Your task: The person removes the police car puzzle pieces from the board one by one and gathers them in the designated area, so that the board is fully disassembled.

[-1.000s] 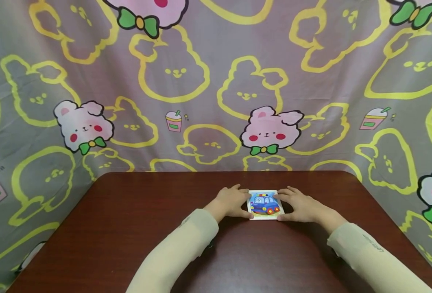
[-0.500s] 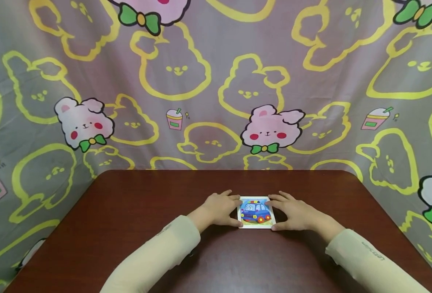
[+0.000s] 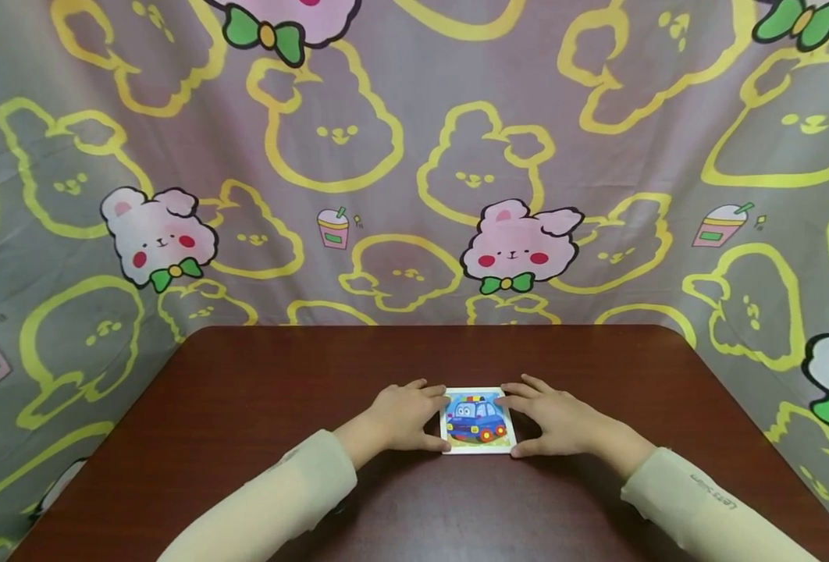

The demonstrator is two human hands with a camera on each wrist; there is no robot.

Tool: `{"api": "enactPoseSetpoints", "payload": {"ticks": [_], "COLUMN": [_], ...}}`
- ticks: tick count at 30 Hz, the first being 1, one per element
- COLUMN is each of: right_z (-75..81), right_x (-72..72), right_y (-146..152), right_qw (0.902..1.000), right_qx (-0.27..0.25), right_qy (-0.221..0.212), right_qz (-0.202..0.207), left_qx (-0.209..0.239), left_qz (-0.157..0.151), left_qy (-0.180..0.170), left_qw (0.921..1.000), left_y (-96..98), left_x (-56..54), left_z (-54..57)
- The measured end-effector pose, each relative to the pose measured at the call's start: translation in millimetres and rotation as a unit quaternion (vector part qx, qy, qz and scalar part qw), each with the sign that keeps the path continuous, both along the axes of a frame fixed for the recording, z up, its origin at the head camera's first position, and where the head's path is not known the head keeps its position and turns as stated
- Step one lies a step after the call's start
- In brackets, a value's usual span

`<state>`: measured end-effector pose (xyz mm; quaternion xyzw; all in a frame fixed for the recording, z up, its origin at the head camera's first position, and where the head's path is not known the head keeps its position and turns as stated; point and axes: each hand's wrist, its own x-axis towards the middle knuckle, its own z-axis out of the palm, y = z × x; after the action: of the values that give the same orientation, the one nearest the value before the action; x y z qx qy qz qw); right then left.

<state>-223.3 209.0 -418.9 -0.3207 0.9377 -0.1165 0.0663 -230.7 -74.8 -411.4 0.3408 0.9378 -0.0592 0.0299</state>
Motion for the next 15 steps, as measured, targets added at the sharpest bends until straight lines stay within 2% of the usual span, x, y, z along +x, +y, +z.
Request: {"api": "enactPoseSetpoints", "payload": {"ticks": [8,15], "right_z": [0.9,1.4], "right_x": [8.1,20.2], "right_y": [-12,-23], "right_qw": [0.9995,0.9978], "right_qx": [0.006,0.004], "right_qy": [0.017,0.034], "right_qz": [0.027,0.057], "left_qx": [0.005,-0.003], "left_qz": [0.003,0.006], "left_qy": [0.002,0.007], "left_qw": [1.0000,0.9999], "left_y": [-15.0,-27.1], "left_x": [19.8,35.6], "left_z": [2.6,-0.8]}}
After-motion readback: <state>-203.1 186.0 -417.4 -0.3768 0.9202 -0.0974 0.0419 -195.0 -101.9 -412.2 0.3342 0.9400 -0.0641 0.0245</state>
